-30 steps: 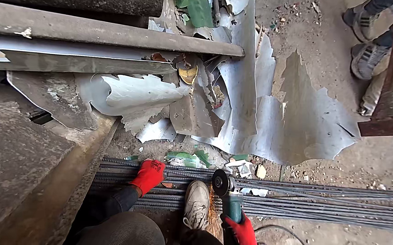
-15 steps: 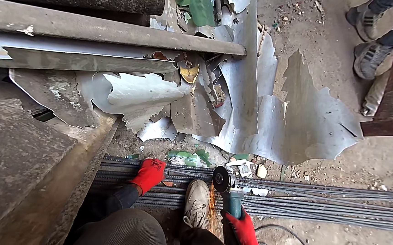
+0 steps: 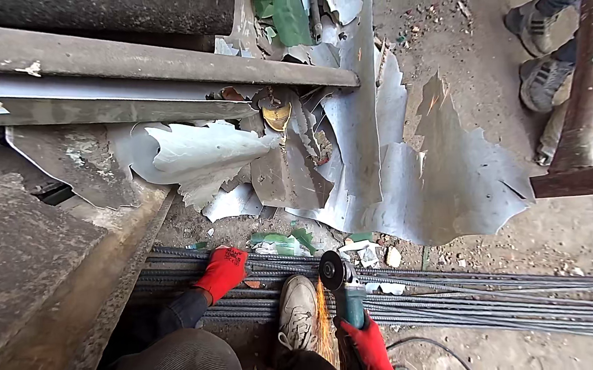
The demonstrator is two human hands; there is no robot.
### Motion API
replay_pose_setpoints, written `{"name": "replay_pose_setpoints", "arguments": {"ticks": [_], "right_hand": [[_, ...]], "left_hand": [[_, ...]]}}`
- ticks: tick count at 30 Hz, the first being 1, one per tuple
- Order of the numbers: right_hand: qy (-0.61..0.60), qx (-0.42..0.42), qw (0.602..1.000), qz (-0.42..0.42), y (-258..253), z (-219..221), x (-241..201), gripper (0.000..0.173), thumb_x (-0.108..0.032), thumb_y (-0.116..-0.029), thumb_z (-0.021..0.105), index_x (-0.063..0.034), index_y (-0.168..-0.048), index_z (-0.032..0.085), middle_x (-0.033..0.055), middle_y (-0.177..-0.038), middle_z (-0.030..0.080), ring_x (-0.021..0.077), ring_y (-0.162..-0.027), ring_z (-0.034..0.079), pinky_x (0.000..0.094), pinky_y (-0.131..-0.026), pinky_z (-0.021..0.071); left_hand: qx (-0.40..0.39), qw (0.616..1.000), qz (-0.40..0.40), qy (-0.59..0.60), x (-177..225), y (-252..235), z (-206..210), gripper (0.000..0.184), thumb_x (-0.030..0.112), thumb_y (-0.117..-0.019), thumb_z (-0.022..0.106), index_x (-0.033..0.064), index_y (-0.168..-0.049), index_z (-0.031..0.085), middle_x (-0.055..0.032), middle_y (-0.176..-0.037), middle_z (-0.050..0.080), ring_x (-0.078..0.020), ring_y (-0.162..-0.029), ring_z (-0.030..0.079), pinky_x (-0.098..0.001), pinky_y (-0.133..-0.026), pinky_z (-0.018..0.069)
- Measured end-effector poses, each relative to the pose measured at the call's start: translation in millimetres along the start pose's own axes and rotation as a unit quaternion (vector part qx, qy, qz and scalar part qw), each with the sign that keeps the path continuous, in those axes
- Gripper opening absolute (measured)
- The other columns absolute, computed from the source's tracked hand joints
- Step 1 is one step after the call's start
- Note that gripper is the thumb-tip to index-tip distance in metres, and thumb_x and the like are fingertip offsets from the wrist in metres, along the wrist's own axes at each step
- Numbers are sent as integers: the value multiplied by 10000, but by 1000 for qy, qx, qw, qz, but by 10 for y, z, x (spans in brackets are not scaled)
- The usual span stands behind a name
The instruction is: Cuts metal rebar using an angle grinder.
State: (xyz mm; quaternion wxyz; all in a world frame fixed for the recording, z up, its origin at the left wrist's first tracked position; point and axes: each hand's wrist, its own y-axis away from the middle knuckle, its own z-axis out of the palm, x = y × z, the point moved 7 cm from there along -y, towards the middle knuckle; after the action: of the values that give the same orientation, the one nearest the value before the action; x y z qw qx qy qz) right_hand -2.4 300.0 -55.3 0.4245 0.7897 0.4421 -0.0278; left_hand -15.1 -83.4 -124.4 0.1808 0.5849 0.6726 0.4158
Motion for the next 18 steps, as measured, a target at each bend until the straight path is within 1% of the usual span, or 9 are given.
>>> {"name": "replay_pose_setpoints", "arguments": {"ticks": [2,6,10,12,14,16,18], "right_hand": [[-6,-5,1000,2,3,3,5,641,-230,-718,858,-25,-1278,623,130,-998,724,219,-859,713,450,-788,595],[-13,-9,1000,6,8,8,1,634,-254,-721,853,-39,-1270,621,124,-967,733,223,-817,728,450,-753,617],[-11,-9,1000,11,7,9,10,634,-239,-724,860,-34,-1274,620,131,-979,727,229,-833,719,457,-769,605],[-16,-10,1000,4,-2,17,20,638,-260,-726,865,-35,-1270,620,129,-976,728,228,-832,722,455,-768,610],[-15,-10,1000,4,4,13,17,653,-296,-717,864,-42,-1267,623,120,-969,733,218,-824,725,450,-765,614],[-17,-10,1000,2,14,16,2,639,-285,-722,851,-31,-1262,620,122,-963,726,217,-818,717,445,-753,606],[-22,-14,1000,2,7,21,17,625,-255,-738,852,-22,-1269,617,131,-971,726,224,-821,719,447,-753,610]], "left_hand": [[-7,1000,-3,4,2,8,-3,381,380,-930,697,118,-1206,709,-129,-1148,728,-335,-1106,687,-571,-904,546],[-14,1000,-2,0,1,1,5,388,383,-947,674,117,-1229,698,-132,-1166,724,-331,-1118,685,-564,-910,544],[-14,1000,-1,1,-1,7,7,382,385,-946,673,115,-1215,700,-129,-1159,726,-327,-1122,684,-561,-912,544],[-6,1000,2,13,-4,10,-3,363,374,-946,675,106,-1189,706,-135,-1135,727,-337,-1101,687,-564,-899,540],[-3,1000,5,16,-5,13,6,364,373,-946,670,107,-1191,706,-134,-1134,727,-333,-1099,686,-565,-899,537],[-12,1000,3,6,-5,17,6,388,389,-952,664,112,-1221,701,-134,-1166,724,-331,-1121,684,-566,-910,541],[-12,1000,3,2,-4,16,6,394,396,-952,668,108,-1219,701,-136,-1167,724,-332,-1119,684,-563,-912,542]]}}
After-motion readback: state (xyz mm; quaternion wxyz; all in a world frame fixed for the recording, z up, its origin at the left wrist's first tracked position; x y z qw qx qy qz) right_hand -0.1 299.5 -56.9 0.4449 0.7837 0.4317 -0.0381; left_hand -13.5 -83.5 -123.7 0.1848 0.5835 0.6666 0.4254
